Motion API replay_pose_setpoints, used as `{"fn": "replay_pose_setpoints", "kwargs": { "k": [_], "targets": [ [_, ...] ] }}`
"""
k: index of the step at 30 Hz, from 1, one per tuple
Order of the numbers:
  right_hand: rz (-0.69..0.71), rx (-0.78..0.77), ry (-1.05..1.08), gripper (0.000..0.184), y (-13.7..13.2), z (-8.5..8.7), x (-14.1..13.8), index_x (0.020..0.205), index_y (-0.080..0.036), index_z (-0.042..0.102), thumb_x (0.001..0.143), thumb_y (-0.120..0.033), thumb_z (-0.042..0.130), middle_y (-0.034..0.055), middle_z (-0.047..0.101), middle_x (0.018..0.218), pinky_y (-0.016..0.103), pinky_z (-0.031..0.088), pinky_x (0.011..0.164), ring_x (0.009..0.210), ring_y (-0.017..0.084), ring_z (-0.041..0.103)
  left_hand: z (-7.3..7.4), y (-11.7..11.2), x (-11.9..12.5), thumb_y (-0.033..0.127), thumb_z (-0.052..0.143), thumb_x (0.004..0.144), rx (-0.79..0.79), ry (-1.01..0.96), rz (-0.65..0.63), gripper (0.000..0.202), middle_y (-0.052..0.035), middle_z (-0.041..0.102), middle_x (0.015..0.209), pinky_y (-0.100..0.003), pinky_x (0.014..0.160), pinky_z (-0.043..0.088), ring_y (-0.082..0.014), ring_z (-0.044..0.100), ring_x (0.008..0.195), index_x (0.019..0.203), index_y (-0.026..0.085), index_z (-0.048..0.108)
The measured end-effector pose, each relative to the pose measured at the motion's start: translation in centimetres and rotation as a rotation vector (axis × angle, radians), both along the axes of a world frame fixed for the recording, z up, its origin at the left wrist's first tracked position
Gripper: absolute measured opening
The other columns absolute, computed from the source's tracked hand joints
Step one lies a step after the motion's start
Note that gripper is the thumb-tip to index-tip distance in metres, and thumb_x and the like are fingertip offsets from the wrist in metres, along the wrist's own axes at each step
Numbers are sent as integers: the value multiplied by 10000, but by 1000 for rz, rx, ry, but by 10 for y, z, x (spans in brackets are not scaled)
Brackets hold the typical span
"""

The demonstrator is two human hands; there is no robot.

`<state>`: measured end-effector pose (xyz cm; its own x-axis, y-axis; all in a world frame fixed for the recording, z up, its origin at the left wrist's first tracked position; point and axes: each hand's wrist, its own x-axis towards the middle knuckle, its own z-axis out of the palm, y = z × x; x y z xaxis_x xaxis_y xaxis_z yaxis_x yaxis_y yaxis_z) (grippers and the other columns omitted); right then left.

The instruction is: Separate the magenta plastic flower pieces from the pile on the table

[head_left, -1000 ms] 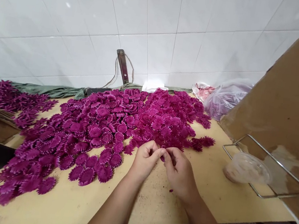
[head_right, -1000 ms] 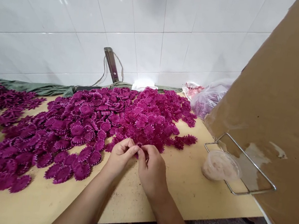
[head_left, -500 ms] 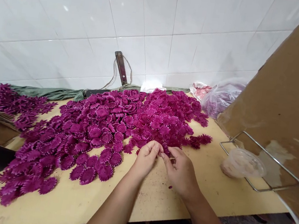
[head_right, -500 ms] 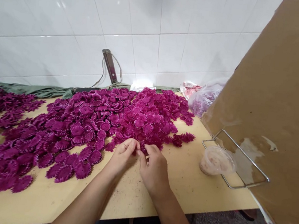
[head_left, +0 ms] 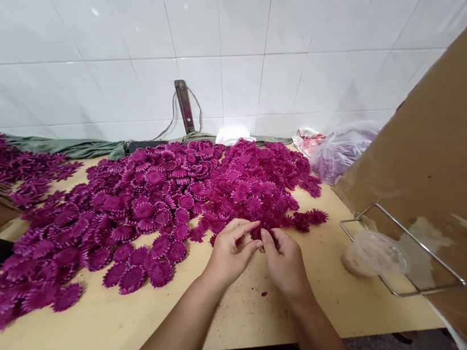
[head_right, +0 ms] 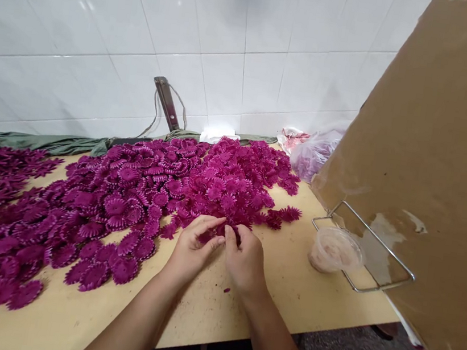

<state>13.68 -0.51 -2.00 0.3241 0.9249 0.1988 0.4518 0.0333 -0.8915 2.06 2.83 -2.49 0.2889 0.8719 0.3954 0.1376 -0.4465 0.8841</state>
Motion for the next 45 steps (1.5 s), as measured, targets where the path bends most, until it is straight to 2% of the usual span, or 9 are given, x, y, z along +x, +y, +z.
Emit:
{"fn": "replay_pose_setpoints", "kwargs": {
  "k": [5,12,17,22,27,31,35,39,45],
  "targets": [
    [-13,2,-22,344,1,1,-1,541,-211,398,804,-433,404,-29,439,471,239,308,464,475,122,412,-2,0,2,173,664,667,-186,-39,47,201,-34,641,776,-277,664,464,-151,572,717,863,192,704],
    [68,28,27,318,-2,2,-4,574,-213,411,826,-407,408,-17,469,526,242,344,498,522,135,454,-5,1,4,184,640,667,-411,-163,103,132,-30,652,713,-282,673,451,-146,561,669,782,163,702],
    [179,10,117,237,-5,1,-1,646,-201,474,806,-374,437,-10,498,584,253,380,533,563,142,470,-4,1,3,164,607,684,-383,-127,114,139,-29,653,735,-280,686,442,-154,561,701,792,169,694],
    [161,-35,111,304,-5,5,0,544,-217,357,765,-383,486,-55,334,506,237,291,464,490,108,343,0,0,3,223,524,772,-331,-70,56,167,-45,642,721,-302,707,450,-171,576,725,732,162,674],
    [138,30,168,319,1,10,-1,527,-213,349,751,-385,496,-59,334,502,227,268,446,482,93,324,5,-2,2,223,532,785,-212,-123,-19,230,-85,660,1007,-333,881,429,-188,582,958,959,177,674],
    [112,51,323,364,7,11,1,504,-211,354,737,-425,534,-60,350,480,219,296,437,464,87,339,4,-6,4,235,613,737,-209,-112,-127,338,-93,632,1123,-350,888,438,-206,567,1017,1073,202,637],
    [192,31,395,404,8,10,1,528,-192,446,733,-524,548,-40,428,504,230,358,473,483,95,403,1,-4,5,148,608,707,-136,-73,-22,288,-82,669,1014,-344,848,451,-196,592,924,985,197,666],
    [214,46,393,411,5,11,0,604,-187,520,776,-559,482,-23,467,521,247,408,518,535,123,477,1,-1,5,172,588,729,-136,-76,37,138,-56,683,838,-314,770,463,-180,600,803,824,192,687],
    [-4,97,301,235,-1,9,3,805,-184,544,747,-408,587,11,559,686,261,459,571,623,138,529,5,2,4,247,660,665,-387,-312,75,170,-41,686,807,-291,757,455,-168,597,775,815,169,654]
  ]
}}
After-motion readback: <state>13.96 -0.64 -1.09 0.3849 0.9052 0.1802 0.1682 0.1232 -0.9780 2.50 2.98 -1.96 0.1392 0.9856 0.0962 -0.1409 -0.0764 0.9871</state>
